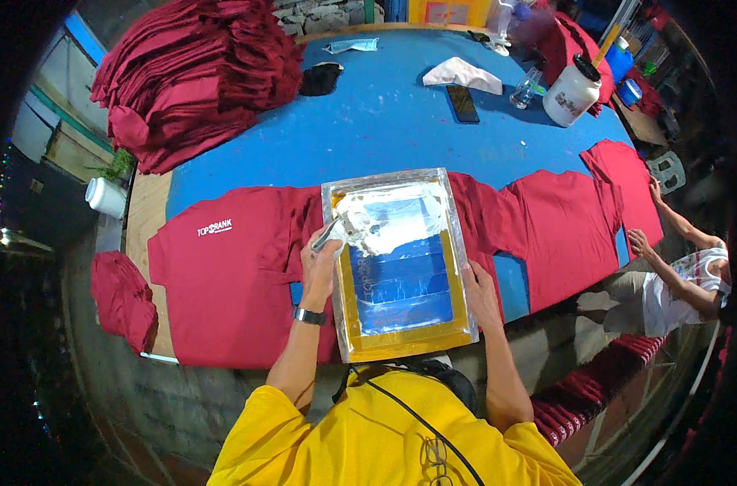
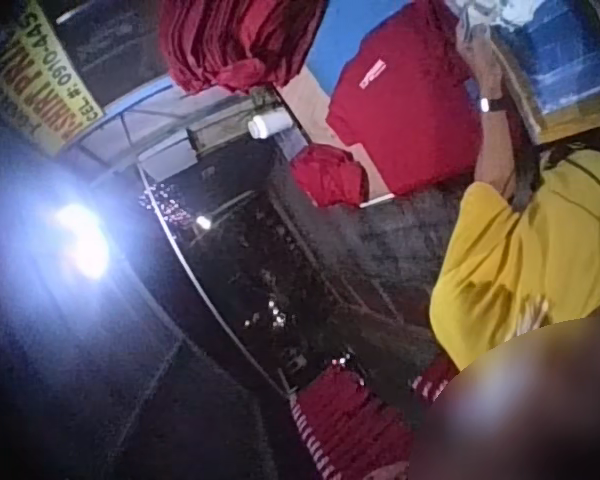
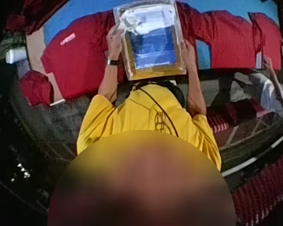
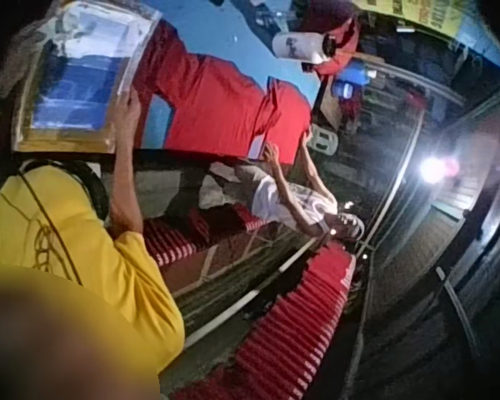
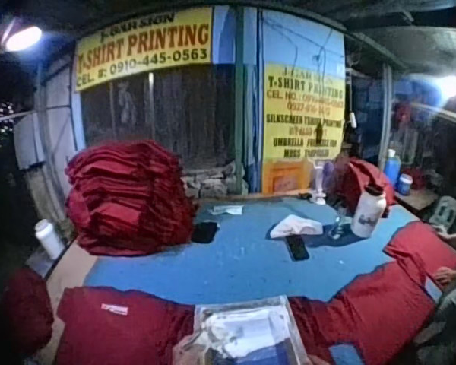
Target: The person lays red t-shirts on a blue table, aligns a screen printing frame, and uses a squeegee to pull white ink across the screen to print a logo. Printed shirts are folded and placed on a drying rack while new shirts are prepared for the next cycle.
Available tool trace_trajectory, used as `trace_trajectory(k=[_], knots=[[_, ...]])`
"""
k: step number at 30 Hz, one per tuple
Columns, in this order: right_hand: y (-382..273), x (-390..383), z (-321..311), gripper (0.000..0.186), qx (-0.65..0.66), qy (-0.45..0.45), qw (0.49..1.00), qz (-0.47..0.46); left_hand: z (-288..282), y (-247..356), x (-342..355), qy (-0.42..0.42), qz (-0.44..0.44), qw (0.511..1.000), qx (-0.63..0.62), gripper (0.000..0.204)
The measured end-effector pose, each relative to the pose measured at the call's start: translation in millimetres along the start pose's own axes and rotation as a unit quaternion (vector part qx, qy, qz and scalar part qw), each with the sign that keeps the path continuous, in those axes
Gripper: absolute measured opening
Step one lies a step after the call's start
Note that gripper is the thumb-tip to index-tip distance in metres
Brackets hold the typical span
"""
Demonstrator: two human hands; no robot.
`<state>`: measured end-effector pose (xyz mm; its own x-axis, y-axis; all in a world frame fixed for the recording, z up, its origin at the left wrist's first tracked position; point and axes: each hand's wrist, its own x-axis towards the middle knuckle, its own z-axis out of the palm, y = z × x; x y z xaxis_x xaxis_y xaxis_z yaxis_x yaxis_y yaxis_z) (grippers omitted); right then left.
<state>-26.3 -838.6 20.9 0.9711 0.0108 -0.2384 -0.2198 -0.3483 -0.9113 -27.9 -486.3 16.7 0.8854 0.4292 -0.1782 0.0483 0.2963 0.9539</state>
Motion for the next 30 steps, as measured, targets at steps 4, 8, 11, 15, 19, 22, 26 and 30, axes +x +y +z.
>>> trace_trajectory(k=[4, 8, 11, 15, 19, 22, 26, 30], knots=[[11, 7, -4, 0.044, -0.064, 0.003, 0.998, -0.026, 2, 3, -6, 0.011, -0.004, 1.0, 0.02, 0.047], [21, 24, -12, 0.041, -0.128, -0.024, 0.99, -0.057, 9, 7, -9, 0.019, -0.001, 0.999, 0.046, 0.047], [22, 31, -19, 0.042, -0.151, -0.036, 0.986, -0.068, 17, 18, -15, 0.03, 0.007, 0.994, 0.109, 0.047], [19, 34, -26, 0.04, -0.133, -0.06, 0.988, -0.039, 42, 44, -18, 0.018, 0.093, 0.932, 0.35, 0.048], [21, 32, -29, 0.041, -0.145, -0.036, 0.986, -0.079, 81, 67, -14, -0.027, 0.156, 0.817, 0.555, 0.05], [25, 33, -32, 0.047, -0.151, -0.061, 0.985, -0.065, 102, 73, -7, -0.047, 0.151, 0.752, 0.64, 0.052], [24, 36, -35, 0.05, -0.152, -0.074, 0.984, -0.061, 118, 60, 8, -0.04, 0.172, 0.696, 0.696, 0.048], [19, 36, -40, 0.049, -0.135, -0.098, 0.985, -0.047, 127, 37, 21, -0.001, 0.183, 0.649, 0.738, 0.028]])
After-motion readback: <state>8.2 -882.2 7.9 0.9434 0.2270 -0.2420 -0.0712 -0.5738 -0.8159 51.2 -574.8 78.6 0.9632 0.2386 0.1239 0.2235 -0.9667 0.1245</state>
